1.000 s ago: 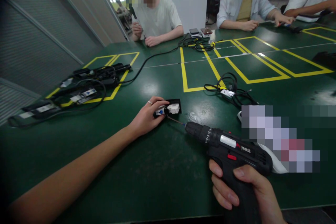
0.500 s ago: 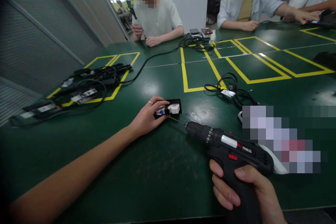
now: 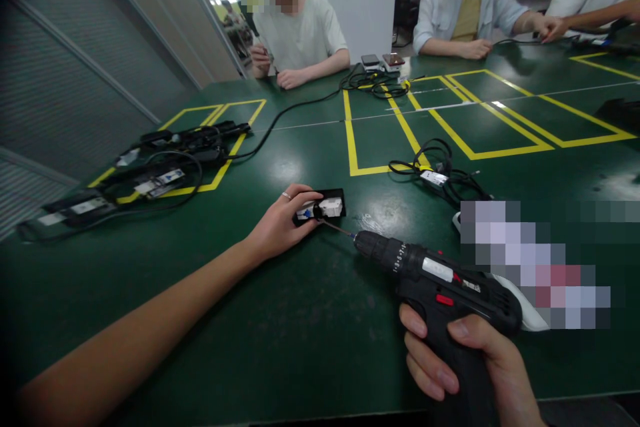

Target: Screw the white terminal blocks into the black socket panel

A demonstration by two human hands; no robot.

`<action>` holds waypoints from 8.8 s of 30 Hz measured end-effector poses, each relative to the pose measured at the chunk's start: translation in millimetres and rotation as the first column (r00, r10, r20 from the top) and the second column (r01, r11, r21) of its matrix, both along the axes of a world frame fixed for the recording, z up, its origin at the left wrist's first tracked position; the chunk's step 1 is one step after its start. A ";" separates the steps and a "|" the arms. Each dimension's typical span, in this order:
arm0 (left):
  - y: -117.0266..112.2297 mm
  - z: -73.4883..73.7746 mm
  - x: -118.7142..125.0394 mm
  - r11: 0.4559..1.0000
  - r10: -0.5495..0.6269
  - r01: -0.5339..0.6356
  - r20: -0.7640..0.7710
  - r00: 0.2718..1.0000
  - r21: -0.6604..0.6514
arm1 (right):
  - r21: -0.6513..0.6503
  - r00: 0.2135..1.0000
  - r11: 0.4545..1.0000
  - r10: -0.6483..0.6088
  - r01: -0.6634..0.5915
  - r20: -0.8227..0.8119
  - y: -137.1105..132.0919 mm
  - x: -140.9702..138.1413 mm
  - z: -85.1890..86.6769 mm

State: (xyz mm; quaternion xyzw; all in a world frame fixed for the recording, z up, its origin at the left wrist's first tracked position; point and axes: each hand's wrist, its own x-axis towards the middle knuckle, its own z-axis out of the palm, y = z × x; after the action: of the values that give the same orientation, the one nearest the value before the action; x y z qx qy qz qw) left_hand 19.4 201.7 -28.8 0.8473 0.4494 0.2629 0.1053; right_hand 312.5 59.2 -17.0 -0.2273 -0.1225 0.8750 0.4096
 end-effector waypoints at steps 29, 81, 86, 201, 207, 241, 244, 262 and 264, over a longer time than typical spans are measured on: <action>0.8 0.5 0.1 1.000 -0.004 0.004 -0.004 1.000 0.029 | 0.019 0.999 1.000 -0.003 0.002 0.034 0.1 0.8 1.9; -0.6 2.6 0.9 1.000 -0.004 0.004 -0.048 0.999 0.011 | 0.031 0.996 0.999 -0.029 0.026 0.081 -0.9 -0.7 3.5; -0.9 2.1 0.8 1.000 -0.019 0.019 -0.021 1.000 0.011 | 0.016 0.994 0.999 -0.032 0.031 0.103 -2.3 -2.2 5.7; -17.4 10.6 0.0 0.936 -0.022 0.078 -0.166 0.986 0.343 | 0.226 0.590 0.953 -0.303 0.202 0.748 -32.7 -61.5 22.2; -17.7 10.9 0.2 0.939 -0.028 0.078 -0.152 0.988 0.335 | 0.333 0.510 0.936 -0.342 0.113 0.789 -26.8 -61.2 -1.1; -27.3 17.5 -6.5 0.881 -0.271 0.310 -0.154 0.950 0.358 | 0.658 0.384 0.359 -0.591 -0.662 0.709 105.0 -99.2 36.8; -30.5 24.3 -6.7 0.912 -0.293 0.312 -0.110 0.950 0.267 | 0.670 0.404 0.361 -0.582 -0.648 0.705 105.7 -98.0 36.4; -40.2 63.8 -6.2 0.841 -0.087 0.165 0.172 0.981 -0.515 | 0.699 0.470 0.300 -0.566 -0.649 0.678 103.9 -99.1 32.4; -41.2 61.6 -4.6 0.833 -0.090 0.165 0.164 0.982 -0.528 | 0.696 0.458 0.306 -0.572 -0.650 0.680 104.2 -99.1 30.8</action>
State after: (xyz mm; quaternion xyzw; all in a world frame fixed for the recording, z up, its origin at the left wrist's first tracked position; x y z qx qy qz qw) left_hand 14.8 160.5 32.8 0.7922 0.4396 0.1738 0.3859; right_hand 213.4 163.4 13.8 -0.3503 -0.8105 0.3643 0.2961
